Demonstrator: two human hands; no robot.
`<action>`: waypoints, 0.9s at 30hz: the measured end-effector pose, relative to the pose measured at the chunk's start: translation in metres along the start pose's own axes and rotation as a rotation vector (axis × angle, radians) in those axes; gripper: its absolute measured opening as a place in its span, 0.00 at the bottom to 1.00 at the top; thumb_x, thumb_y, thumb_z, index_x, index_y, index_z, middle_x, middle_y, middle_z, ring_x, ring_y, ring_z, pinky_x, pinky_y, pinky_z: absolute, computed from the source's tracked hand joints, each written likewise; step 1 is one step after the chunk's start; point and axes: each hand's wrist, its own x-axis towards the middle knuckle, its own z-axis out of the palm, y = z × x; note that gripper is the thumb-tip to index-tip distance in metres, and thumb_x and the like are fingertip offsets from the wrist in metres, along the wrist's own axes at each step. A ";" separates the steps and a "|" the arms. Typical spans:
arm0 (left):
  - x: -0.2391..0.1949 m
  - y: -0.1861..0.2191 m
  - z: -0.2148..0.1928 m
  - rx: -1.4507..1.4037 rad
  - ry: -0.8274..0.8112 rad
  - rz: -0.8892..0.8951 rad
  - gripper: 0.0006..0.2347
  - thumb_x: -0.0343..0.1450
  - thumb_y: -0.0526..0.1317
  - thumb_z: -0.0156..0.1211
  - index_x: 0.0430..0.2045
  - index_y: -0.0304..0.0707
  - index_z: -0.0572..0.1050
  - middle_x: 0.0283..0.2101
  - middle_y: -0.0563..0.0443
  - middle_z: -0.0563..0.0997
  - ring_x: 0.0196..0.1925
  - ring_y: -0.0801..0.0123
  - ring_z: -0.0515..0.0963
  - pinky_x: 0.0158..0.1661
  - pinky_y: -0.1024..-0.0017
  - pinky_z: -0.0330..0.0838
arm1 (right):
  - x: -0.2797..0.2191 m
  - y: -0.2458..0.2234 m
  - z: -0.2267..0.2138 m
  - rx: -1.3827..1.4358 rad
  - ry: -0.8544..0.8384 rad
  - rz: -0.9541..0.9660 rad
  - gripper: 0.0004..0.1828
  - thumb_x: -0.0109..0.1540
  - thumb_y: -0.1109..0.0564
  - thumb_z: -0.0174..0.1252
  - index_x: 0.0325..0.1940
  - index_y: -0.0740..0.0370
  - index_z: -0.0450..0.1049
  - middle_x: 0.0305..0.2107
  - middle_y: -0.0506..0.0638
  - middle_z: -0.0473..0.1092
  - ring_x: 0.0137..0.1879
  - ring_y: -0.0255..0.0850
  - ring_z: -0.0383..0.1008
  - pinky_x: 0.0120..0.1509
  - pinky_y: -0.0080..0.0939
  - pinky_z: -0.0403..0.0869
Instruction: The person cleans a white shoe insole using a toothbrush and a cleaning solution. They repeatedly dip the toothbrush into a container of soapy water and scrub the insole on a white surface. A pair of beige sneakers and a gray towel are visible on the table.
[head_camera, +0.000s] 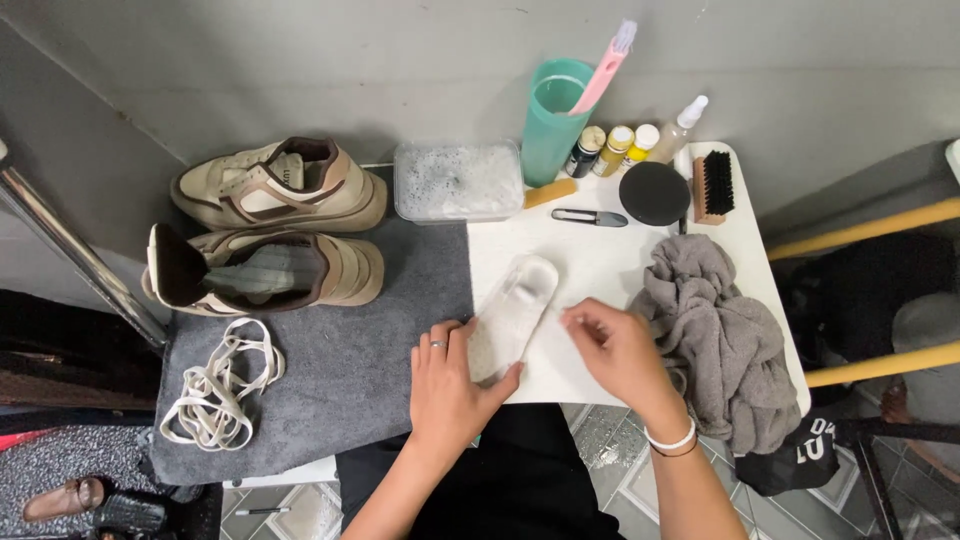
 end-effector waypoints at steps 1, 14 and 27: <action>0.003 0.000 0.000 0.001 0.004 0.002 0.31 0.63 0.61 0.69 0.50 0.33 0.74 0.47 0.44 0.75 0.47 0.53 0.75 0.45 0.59 0.68 | 0.002 0.002 -0.003 0.000 0.002 -0.004 0.05 0.64 0.59 0.59 0.37 0.57 0.81 0.25 0.42 0.80 0.18 0.29 0.61 0.24 0.31 0.61; 0.002 0.001 -0.001 0.000 0.028 0.012 0.31 0.63 0.61 0.70 0.49 0.34 0.74 0.47 0.44 0.74 0.45 0.53 0.75 0.44 0.59 0.69 | -0.011 -0.001 0.000 -0.289 -0.025 -0.034 0.06 0.66 0.54 0.56 0.38 0.55 0.77 0.13 0.46 0.64 0.19 0.39 0.58 0.27 0.41 0.61; 0.001 0.000 -0.001 -0.005 0.013 0.014 0.31 0.63 0.61 0.69 0.50 0.33 0.74 0.47 0.45 0.74 0.45 0.53 0.75 0.43 0.60 0.68 | 0.050 -0.043 -0.002 -0.019 0.111 -0.097 0.13 0.68 0.57 0.53 0.54 0.60 0.77 0.29 0.47 0.75 0.28 0.33 0.66 0.38 0.36 0.69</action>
